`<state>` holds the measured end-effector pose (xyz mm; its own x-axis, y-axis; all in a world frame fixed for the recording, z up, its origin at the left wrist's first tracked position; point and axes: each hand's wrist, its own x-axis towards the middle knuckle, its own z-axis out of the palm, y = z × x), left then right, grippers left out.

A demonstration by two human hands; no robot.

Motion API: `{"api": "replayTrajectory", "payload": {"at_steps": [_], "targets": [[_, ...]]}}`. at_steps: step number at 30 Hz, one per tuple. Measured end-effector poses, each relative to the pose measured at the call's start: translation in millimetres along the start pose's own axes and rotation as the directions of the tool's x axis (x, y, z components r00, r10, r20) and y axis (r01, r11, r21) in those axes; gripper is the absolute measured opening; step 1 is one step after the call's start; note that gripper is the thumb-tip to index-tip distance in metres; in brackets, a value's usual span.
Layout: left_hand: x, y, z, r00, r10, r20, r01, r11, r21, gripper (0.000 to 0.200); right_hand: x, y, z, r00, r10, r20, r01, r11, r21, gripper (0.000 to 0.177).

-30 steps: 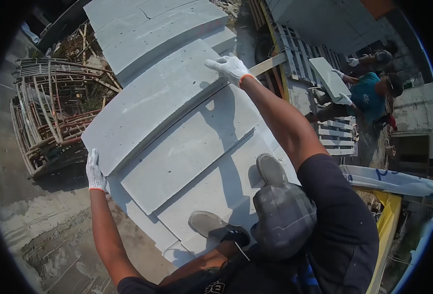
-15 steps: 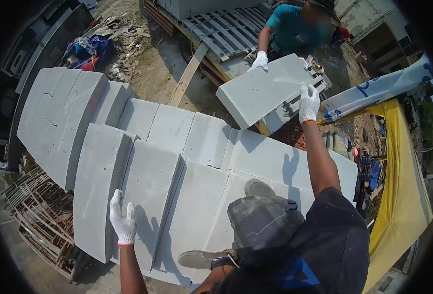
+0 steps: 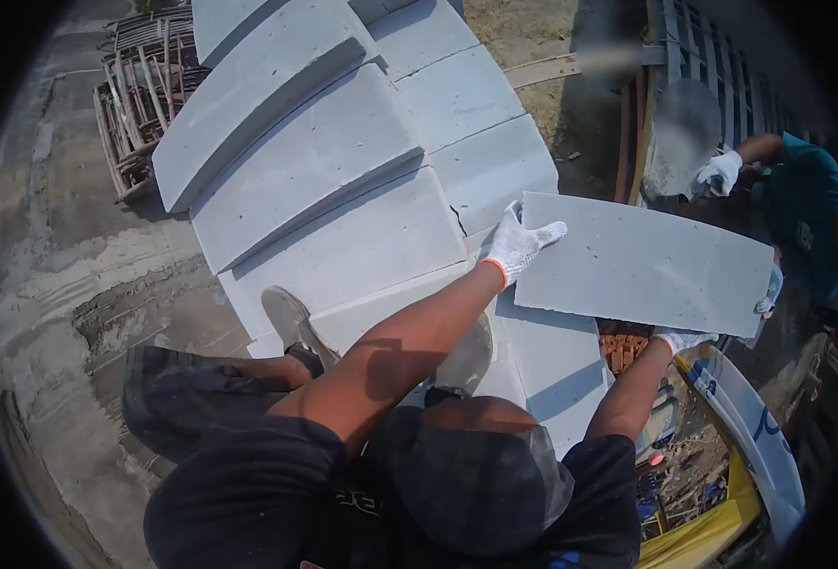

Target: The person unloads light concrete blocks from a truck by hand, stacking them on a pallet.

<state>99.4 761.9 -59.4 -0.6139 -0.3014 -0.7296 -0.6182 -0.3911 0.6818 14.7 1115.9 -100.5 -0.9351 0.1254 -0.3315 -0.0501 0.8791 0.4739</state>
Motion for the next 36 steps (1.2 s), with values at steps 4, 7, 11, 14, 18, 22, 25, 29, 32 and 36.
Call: {"api": "replayTrajectory", "payload": {"at_steps": [4,7,11,14,18,22,25,29,32,36], "targets": [[15.6,-3.4,-3.9,0.993,-0.016,0.113,0.039,0.978,-0.207,0.091,8.0,27.1,-14.1,0.914,0.314,0.257,0.137,-0.835,0.532,0.087],[18.7,-4.9,-16.6,0.993,0.12,0.003,-0.12,0.992,-0.028,0.093,4.7,41.5,-27.6,0.969,0.133,0.207,0.011,-0.864,0.504,0.081],[-41.8,59.9,-86.4,0.972,0.19,-0.139,-0.172,0.976,0.131,0.088,-52.7,8.0,-82.8,0.971,0.075,0.228,-0.053,-0.859,0.509,0.078],[-49.0,49.5,-165.9,0.943,0.27,-0.192,-0.276,0.961,-0.004,0.075,-80.8,-37.9,-90.6,0.988,-0.08,0.132,-0.128,-0.901,0.415,0.073],[-95.4,29.8,-292.4,0.858,0.244,-0.451,-0.237,0.969,0.074,0.067,-123.8,-141.3,-97.1,0.848,-0.528,-0.051,-0.473,-0.797,0.376,0.063],[-148.7,0.4,-423.2,0.77,0.089,-0.631,-0.053,0.996,0.076,0.064,-187.7,-232.5,-109.2,0.611,-0.79,0.038,-0.722,-0.537,0.435,0.043],[-176.6,-55.8,-510.4,0.686,0.146,-0.713,-0.098,0.989,0.109,0.061,-228.0,-274.4,-134.5,0.438,-0.881,0.176,-0.652,-0.178,0.737,0.04],[-183.4,-74.6,-548.6,0.573,0.244,-0.782,-0.116,0.969,0.217,0.065,-264.4,-281.6,-208.2,0.299,-0.949,0.102,-0.453,-0.047,0.89,0.046],[-177.0,-83.0,-554.3,0.569,0.225,-0.791,-0.082,0.973,0.217,0.068,-219.7,-283.5,-225.5,0.593,-0.803,0.054,-0.042,0.037,0.998,0.048],[-171.7,-102.5,-555.6,0.63,0.16,-0.76,-0.194,0.98,0.045,0.077,-134.9,-283.5,-207.3,0.836,-0.312,-0.452,0.498,0.082,0.864,0.057]]}}
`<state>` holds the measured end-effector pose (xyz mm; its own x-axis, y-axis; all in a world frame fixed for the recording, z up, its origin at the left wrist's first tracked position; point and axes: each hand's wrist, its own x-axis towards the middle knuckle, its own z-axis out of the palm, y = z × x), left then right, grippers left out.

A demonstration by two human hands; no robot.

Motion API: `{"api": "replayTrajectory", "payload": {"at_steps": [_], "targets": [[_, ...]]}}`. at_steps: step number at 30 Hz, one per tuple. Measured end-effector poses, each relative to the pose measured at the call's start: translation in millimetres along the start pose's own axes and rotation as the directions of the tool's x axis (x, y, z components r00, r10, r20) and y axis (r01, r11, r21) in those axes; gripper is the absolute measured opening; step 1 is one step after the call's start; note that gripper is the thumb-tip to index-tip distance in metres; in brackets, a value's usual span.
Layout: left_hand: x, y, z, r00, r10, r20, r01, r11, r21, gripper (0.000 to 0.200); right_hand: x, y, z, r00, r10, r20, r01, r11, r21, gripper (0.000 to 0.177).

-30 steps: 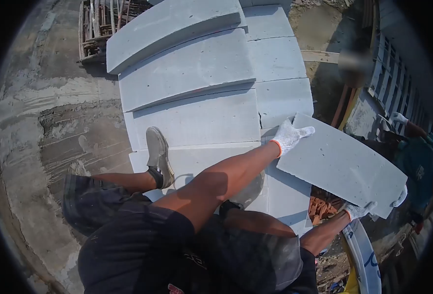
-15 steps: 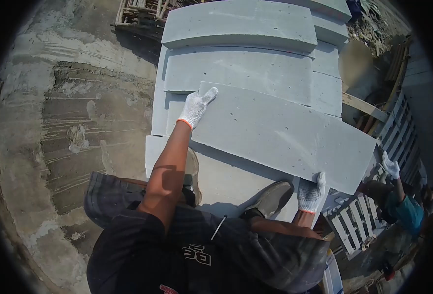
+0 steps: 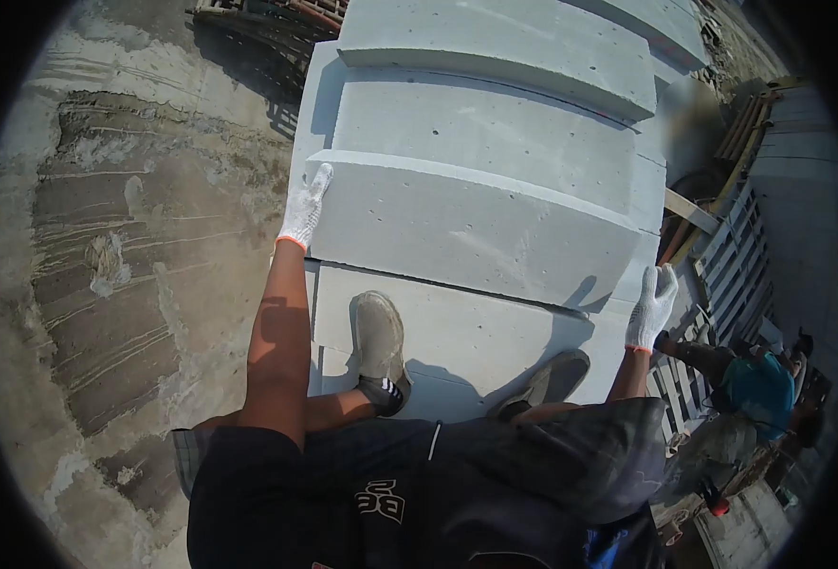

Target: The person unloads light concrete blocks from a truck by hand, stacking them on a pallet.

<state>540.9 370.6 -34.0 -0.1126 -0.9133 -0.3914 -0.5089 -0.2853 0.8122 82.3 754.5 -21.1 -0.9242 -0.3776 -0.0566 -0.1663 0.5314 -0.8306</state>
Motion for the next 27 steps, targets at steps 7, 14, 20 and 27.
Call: {"api": "replayTrajectory", "payload": {"at_steps": [7,14,20,27], "targets": [[-9.3,-22.7,1.6,0.993,-0.072,-0.095,0.091,0.974,0.21,0.075,-17.4,0.3,25.2,0.818,0.43,0.382,-0.465,0.885,-0.002,0.08],[-13.6,-8.2,34.1,0.982,0.012,-0.188,0.106,0.79,0.604,0.073,-0.3,33.7,63.4,0.876,0.435,0.205,-0.379,0.887,-0.265,0.099],[25.3,-53.2,6.8,0.968,-0.245,0.053,0.239,0.966,0.098,0.077,-21.4,6.4,56.5,0.854,0.432,0.29,-0.42,0.901,-0.103,0.074],[4.2,-16.3,-5.5,0.895,-0.437,0.089,0.44,0.898,-0.018,0.076,-30.0,-18.5,56.2,0.847,0.443,0.293,-0.335,0.874,-0.353,0.072]]}}
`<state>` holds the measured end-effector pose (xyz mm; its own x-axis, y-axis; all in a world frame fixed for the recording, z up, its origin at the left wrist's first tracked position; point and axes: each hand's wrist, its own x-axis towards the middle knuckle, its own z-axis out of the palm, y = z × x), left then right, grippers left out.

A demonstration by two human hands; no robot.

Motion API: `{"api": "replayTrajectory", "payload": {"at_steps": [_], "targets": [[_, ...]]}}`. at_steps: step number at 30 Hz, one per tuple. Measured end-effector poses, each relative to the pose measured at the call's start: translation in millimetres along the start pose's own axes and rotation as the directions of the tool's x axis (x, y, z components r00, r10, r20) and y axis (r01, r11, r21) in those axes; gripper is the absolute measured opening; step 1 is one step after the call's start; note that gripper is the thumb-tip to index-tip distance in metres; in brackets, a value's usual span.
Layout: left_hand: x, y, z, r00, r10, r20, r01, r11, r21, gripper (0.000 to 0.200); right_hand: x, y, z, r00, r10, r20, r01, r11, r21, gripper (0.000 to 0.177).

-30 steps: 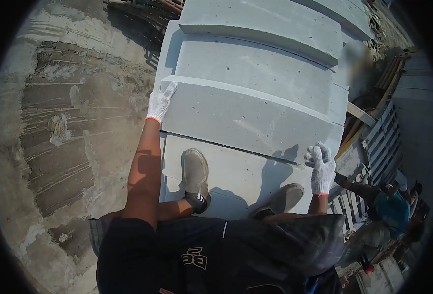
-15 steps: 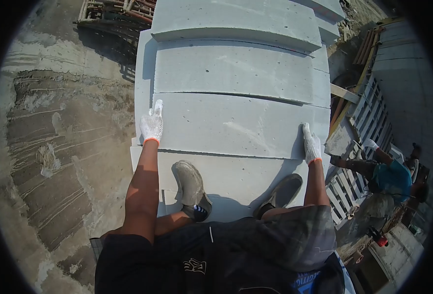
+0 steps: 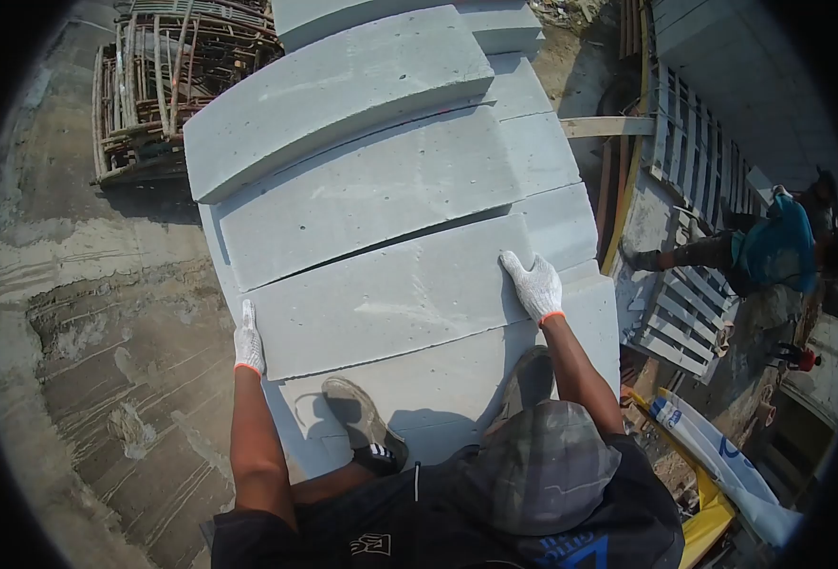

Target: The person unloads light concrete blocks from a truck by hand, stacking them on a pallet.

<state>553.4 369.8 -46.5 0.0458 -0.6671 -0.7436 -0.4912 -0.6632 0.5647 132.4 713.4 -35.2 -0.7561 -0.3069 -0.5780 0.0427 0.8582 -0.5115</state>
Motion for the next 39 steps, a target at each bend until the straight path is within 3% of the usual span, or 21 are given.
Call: {"api": "replayTrajectory", "payload": {"at_steps": [1,2,5,7,11,13,14,15,17,18,19,20,22,24,27,29,31,33,35,37,39], "targets": [[-4.5,3.8,3.0,1.0,0.003,0.0,-0.003,1.0,-0.016,0.076,0.3,-5.5,-3.1,1.0,0.013,-0.028,-0.015,0.998,-0.057,0.075],[22.4,-7.1,-9.4,0.999,-0.018,0.028,0.019,0.999,-0.034,0.078,2.3,-3.9,-3.1,1.0,0.001,0.009,-0.001,1.0,-0.02,0.078],[10.5,-1.2,3.4,0.981,0.048,0.19,-0.018,0.987,-0.158,0.079,17.3,19.5,7.8,1.0,-0.008,0.018,0.008,1.0,0.03,0.088],[-19.4,13.6,18.8,0.985,0.07,0.159,-0.052,0.992,-0.115,0.082,11.7,11.7,-4.0,0.997,0.012,0.075,-0.012,1.0,0.001,0.091],[17.2,1.5,-3.7,0.991,0.11,0.079,-0.105,0.993,-0.055,0.076,14.1,14.1,-15.5,0.994,0.008,0.109,-0.014,0.998,0.056,0.093],[57.6,2.7,-19.2,0.914,0.406,0.022,-0.405,0.903,0.142,0.069,24.2,41.4,-6.2,0.982,-0.095,0.165,0.051,0.967,0.251,0.092],[30.4,26.5,6.7,0.862,0.473,-0.184,-0.385,0.845,0.371,0.062,35.3,65.3,2.6,0.988,-0.124,0.088,0.08,0.914,0.399,0.087],[19.9,44.5,39.5,0.858,0.492,-0.149,-0.418,0.836,0.356,0.062,33.5,78.0,-7.9,0.992,-0.119,0.043,0.092,0.911,0.402,0.087],[-7.0,70.2,87.8,0.643,0.701,-0.309,-0.566,0.707,0.424,0.06,21.0,109.3,-21.9,0.996,0.093,0.01,-0.078,0.77,0.633,0.066],[-73.2,96.3,138.3,0.697,0.679,-0.231,-0.586,0.724,0.364,0.06,16.0,133.7,-25.0,0.976,0.186,0.111,-0.192,0.507,0.841,0.059],[-115.7,111.5,200.2,0.676,0.726,-0.126,-0.669,0.676,0.308,0.061,11.9,159.6,-32.7,0.946,0.23,0.229,-0.27,0.169,0.948,0.051],[-137.1,119.0,232.0,0.646,0.762,-0.036,-0.734,0.634,0.246,0.061,6.6,176.1,-34.0,0.951,0.264,0.162,-0.212,0.175,0.961,0.045],[-83.3,111.3,265.5,0.37,0.908,0.196,-0.902,0.301,0.309,0.061,-2.6,199.8,-40.6,0.951,0.296,0.089,-0.145,0.175,0.974,0.039],[-105.4,108.3,319.4,0.402,0.838,0.368,-0.913,0.336,0.233,0.064,-15.2,213.8,-54.3,0.899,0.438,0.006,-0.059,0.106,0.993,0.037],[-156.0,93.9,394.6,0.386,0.717,0.58,-0.895,0.443,0.048,0.065,-21.7,235.0,-72.7,0.867,0.499,-0.018,-0.029,0.086,0.996,0.04],[-188.7,79.0,432.0,0.393,0.619,0.68,-0.835,0.549,-0.018,0.066,-19.4,254.8,-78.9,0.871,0.491,-0.024,-0.014,0.073,0.997,0.046],[-208.5,57.9,457.2,0.374,0.506,0.777,-0.752,0.656,-0.065,0.066,-23.2,259.7,-100.1,0.826,0.554,-0.102,0.054,0.103,0.993,0.066],[-220.6,36.0,475.7,0.334,0.367,0.869,-0.644,0.761,-0.074,0.066,-25.9,266.3,-131.2,0.828,0.551,-0.108,0.242,-0.176,0.954,0.08],[-246.8,25.0,486.1,0.318,0.211,0.924,-0.534,0.846,-0.01,0.065,-44.5,272.1,-186.6,0.877,0.422,-0.229,0.429,-0.476,0.768,0.098],[-280.8,22.8,497.6,0.268,0.097,0.958,-0.48,0.876,0.046,0.067,-55.4,297.6,-240.6,0.901,0.136,-0.412,0.426,-0.45,0.785,0.105],[-317.7,25.0,521.7,0.137,0.033,0.99,-0.405,0.914,0.026,0.077,-47.3,334.7,-279.1,0.946,0.018,-0.323,0.308,-0.356,0.882,0.099]]}}
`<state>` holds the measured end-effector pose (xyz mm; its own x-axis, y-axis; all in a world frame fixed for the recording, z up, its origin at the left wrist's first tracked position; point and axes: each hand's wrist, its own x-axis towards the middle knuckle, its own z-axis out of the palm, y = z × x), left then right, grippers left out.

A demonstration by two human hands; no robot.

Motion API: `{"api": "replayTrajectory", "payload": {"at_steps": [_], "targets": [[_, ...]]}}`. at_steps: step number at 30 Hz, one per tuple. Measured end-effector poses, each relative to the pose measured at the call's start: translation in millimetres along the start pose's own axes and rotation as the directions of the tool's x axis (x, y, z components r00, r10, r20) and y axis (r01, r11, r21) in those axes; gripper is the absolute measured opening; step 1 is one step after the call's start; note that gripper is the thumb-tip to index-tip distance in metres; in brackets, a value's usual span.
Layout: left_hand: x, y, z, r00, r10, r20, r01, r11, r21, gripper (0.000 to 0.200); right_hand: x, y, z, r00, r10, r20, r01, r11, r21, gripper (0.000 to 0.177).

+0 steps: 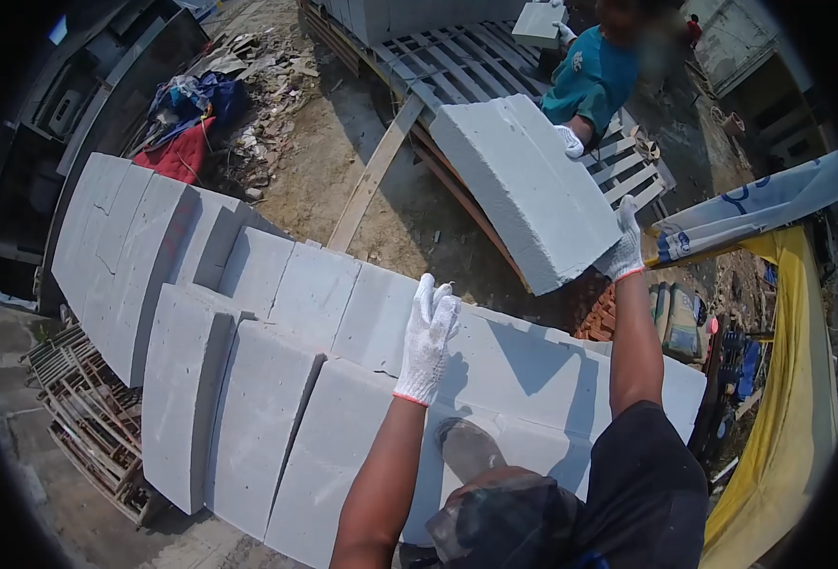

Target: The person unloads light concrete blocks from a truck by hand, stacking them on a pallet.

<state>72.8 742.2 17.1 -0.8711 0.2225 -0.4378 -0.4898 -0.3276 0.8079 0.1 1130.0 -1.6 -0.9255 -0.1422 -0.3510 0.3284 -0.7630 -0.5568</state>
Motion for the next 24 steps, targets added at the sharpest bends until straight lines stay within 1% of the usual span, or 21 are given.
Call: {"api": "replayTrajectory", "payload": {"at_steps": [1,2,3,4,5,6,7,8,9,10,11,12,13,14,15,17,18,19,21,22,24], "targets": [[8.1,9.8,21.2,0.996,0.025,0.087,-0.019,0.998,-0.067,0.086,-4.2,-11.6,-20.3,1.0,0.019,-0.017,-0.021,0.996,-0.088,0.091],[19.1,16.1,44.1,0.994,-0.04,0.106,0.053,0.992,-0.119,0.1,-10.9,-12.9,-32.6,0.999,0.031,-0.032,-0.036,0.983,-0.179,0.083],[26.6,23.7,64.9,0.989,-0.095,0.116,0.107,0.99,-0.095,0.107,-27.4,-5.0,-23.2,0.999,0.022,0.045,-0.012,0.977,-0.214,0.074],[46.3,0.5,76.2,0.99,0.06,0.125,-0.051,0.996,-0.07,0.111,-46.9,11.6,-4.6,0.994,0.055,0.091,-0.037,0.981,-0.192,0.074],[32.2,14.3,95.8,0.976,0.216,-0.034,-0.216,0.976,-0.001,0.112,-64.4,32.6,4.6,0.999,0.039,0.016,-0.035,0.978,-0.207,0.076],[19.8,33.1,92.0,0.971,0.214,-0.108,-0.218,0.976,-0.025,0.112,-81.6,52.6,0.8,0.998,0.05,-0.03,-0.056,0.974,-0.219,0.075],[8.2,53.5,75.7,0.991,0.128,-0.037,-0.13,0.99,-0.049,0.109,-96.2,70.1,4.7,0.993,0.111,-0.049,-0.12,0.959,-0.256,0.079],[-1.5,65.9,51.8,0.998,0.053,0.026,-0.051,0.997,-0.065,0.106,-107.0,89.2,38.6,0.993,0.118,0.029,-0.099,0.925,-0.367,0.082],[-13.3,69.4,27.0,0.994,0.101,-0.031,-0.095,0.985,0.143,0.097,-117.7,111.7,52.4,0.989,0.147,0.018,-0.125,0.895,-0.428,0.088],[-32.8,66.7,0.4,0.981,0.113,-0.157,-0.095,0.988,0.121,0.097,-121.4,129.7,37.8,0.961,0.246,0.124,-0.147,0.84,-0.523,0.086],[-55.6,61.4,-28.7,0.986,0.118,-0.12,-0.083,0.961,0.265,0.098,-116.6,155.2,5.6,0.964,0.233,0.126,-0.072,0.689,-0.722,0.081],[-82.9,58.1,-54.5,0.991,0.107,-0.074,-0.068,0.91,0.409,0.099,-99.1,173.8,14.5,0.955,0.238,0.176,-0.003,0.603,-0.798,0.078],[-114.8,60.2,-79.4,0.99,0.129,-0.065,-0.091,0.906,0.414,0.103,-79.5,192.8,22.2,0.943,0.242,0.226,0.075,0.51,-0.857,0.076],[-140.2,55.0,-110.5,0.989,0.115,-0.094,-0.048,0.846,0.531,0.105,-78.0,209.8,91.4,0.927,0.355,0.121,-0.247,0.821,-0.515,0.069],[-166.7,46.3,-138.7,0.991,0.077,-0.113,0.01,0.781,0.624,0.106,-86.4,227.8,137.8,0.858,0.511,0.043,-0.511,0.859,-0.016,0.062],[-226.6,70.4,-183.4,0.986,-0.1,-0.131,0.136,0.94,0.313,0.098,-91.2,282.0,161.6,0.717,0.696,0.014,-0.672,0.698,-0.247,0.069],[-248.2,69.8,-214.7,0.971,-0.113,-0.21,0.172,0.941,0.291,0.093,-91.3,317.5,154.8,0.667,0.74,0.086,-0.692,0.658,-0.296,0.068],[-267.1,70.6,-249.9,0.951,-0.113,-0.289,0.196,0.941,0.275,0.089,-108.3,339.7,198.0,0.652,0.753,0.091,-0.689,0.638,-0.345,0.066],[-303.1,92.1,-313.9,0.931,-0.142,-0.337,0.293,0.841,0.454,0.081,-122.6,388.2,241.4,0.44,0.884,0.16,-0.787,0.465,-0.406,0.065],[-318.3,103.2,-340.2,0.901,-0.191,-0.389,0.365,0.818,0.444,0.073,-131.0,418.8,253.6,0.422,0.893,0.155,-0.786,0.446,-0.428,0.057],[-343.1,126.1,-373.9,0.826,-0.257,-0.501,0.522,0.683,0.511,0.067,-150.0,463.6,288.8,0.397,0.916,0.053,-0.775,0.366,-0.516,0.041]]}}
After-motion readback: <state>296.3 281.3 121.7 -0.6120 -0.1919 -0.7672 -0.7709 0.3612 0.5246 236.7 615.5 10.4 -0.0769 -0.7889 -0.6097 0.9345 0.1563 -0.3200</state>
